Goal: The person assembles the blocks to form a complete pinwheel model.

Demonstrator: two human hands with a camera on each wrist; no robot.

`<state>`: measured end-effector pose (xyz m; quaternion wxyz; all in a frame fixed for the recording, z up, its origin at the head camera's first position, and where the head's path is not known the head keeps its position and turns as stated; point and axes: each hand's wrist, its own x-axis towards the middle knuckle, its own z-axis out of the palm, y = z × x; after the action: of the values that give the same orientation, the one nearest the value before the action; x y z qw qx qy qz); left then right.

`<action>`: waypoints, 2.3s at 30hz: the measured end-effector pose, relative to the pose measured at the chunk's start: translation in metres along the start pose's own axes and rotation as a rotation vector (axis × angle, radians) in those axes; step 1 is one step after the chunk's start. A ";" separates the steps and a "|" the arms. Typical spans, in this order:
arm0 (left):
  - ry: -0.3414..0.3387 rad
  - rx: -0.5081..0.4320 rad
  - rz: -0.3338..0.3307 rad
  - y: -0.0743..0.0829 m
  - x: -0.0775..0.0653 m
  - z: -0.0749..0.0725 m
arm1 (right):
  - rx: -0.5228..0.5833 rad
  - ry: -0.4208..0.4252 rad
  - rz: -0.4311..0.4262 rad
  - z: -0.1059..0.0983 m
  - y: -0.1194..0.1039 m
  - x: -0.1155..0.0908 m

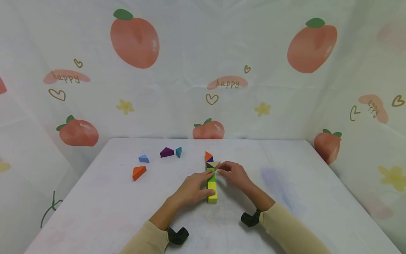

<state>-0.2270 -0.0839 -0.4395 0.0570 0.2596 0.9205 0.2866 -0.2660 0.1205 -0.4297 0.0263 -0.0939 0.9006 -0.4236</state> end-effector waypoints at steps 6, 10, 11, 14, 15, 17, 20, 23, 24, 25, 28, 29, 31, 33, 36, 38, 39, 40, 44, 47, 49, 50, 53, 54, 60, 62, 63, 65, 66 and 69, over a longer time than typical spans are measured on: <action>-0.001 -0.018 0.002 -0.001 0.001 0.000 | 0.024 -0.062 0.022 0.001 -0.001 -0.013; 0.004 -0.031 -0.001 -0.001 0.000 0.000 | 0.037 -0.112 0.020 0.004 -0.001 -0.018; 0.005 -0.033 -0.001 -0.002 0.000 0.000 | 0.036 -0.117 0.015 0.004 -0.001 -0.019; 0.005 -0.047 0.001 -0.003 0.000 0.000 | 0.032 -0.124 0.021 0.006 -0.002 -0.021; 0.006 -0.051 0.004 -0.003 0.000 -0.001 | 0.029 -0.124 0.022 0.007 -0.002 -0.022; 0.005 -0.057 0.005 -0.004 -0.001 -0.002 | 0.022 -0.123 0.023 0.009 -0.002 -0.023; 0.023 -0.061 0.006 -0.005 -0.002 -0.004 | 0.010 -0.122 0.019 0.011 -0.004 -0.024; 0.051 -0.078 -0.005 -0.006 -0.003 -0.007 | 0.000 -0.120 0.015 0.013 -0.005 -0.025; 0.063 -0.085 -0.011 -0.007 -0.004 -0.007 | -0.001 -0.121 0.017 0.014 -0.006 -0.025; 0.074 -0.093 -0.021 -0.007 -0.004 -0.008 | -0.001 -0.122 0.020 0.015 -0.006 -0.026; 0.117 -0.101 -0.047 -0.010 -0.005 -0.009 | -0.008 -0.133 0.029 0.016 -0.008 -0.027; 0.136 -0.100 -0.054 -0.011 -0.005 -0.010 | -0.010 -0.135 0.038 0.017 -0.009 -0.027; 0.179 -0.097 -0.062 -0.013 -0.004 -0.011 | -0.022 -0.136 0.049 0.017 -0.010 -0.027; 0.220 -0.099 -0.071 -0.015 -0.004 -0.013 | -0.035 -0.133 0.053 0.018 -0.010 -0.027; 0.262 -0.098 -0.091 -0.019 -0.004 -0.016 | -0.043 -0.129 0.064 0.018 -0.010 -0.027; 0.276 -0.095 -0.112 -0.021 -0.005 -0.018 | -0.044 -0.130 0.061 0.018 -0.010 -0.027; 0.284 -0.091 -0.119 -0.022 -0.005 -0.019 | -0.044 -0.131 0.061 0.018 -0.010 -0.027; 0.291 -0.085 -0.124 -0.023 -0.005 -0.020 | -0.041 -0.132 0.059 0.018 -0.009 -0.026; 0.319 -0.057 -0.131 -0.030 -0.003 -0.024 | -0.039 -0.135 0.059 0.018 -0.008 -0.026; 0.331 -0.033 -0.119 -0.035 -0.001 -0.027 | -0.035 -0.138 0.062 0.017 -0.007 -0.026; 0.331 -0.014 -0.112 -0.037 0.000 -0.030 | -0.035 -0.139 0.062 0.017 -0.007 -0.026; 0.331 -0.003 -0.107 -0.039 0.001 -0.032 | -0.036 -0.140 0.060 0.017 -0.008 -0.026; 0.331 0.036 -0.099 -0.043 0.004 -0.037 | -0.038 -0.140 0.059 0.018 -0.008 -0.025; 0.331 0.053 -0.099 -0.045 0.005 -0.039 | -0.039 -0.140 0.057 0.018 -0.008 -0.025; 0.341 0.146 -0.106 -0.057 0.012 -0.047 | -0.025 -0.145 0.056 0.018 -0.007 -0.025; 0.355 0.161 -0.099 -0.060 0.014 -0.051 | -0.022 -0.146 0.058 0.019 -0.006 -0.025; 0.365 0.167 -0.091 -0.061 0.015 -0.053 | -0.020 -0.147 0.059 0.019 -0.006 -0.025; 0.390 0.189 -0.067 -0.064 0.017 -0.056 | -0.017 -0.148 0.061 0.020 -0.006 -0.025; 0.403 0.199 -0.055 -0.065 0.018 -0.058 | -0.015 -0.149 0.062 0.020 -0.006 -0.025; 0.436 0.228 -0.027 -0.068 0.021 -0.062 | -0.009 -0.151 0.064 0.019 -0.007 -0.026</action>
<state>-0.2912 -0.1520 -0.4254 -0.1688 0.1840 0.9408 0.2291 -0.2372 0.1062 -0.4375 0.1073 -0.0967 0.9005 -0.4102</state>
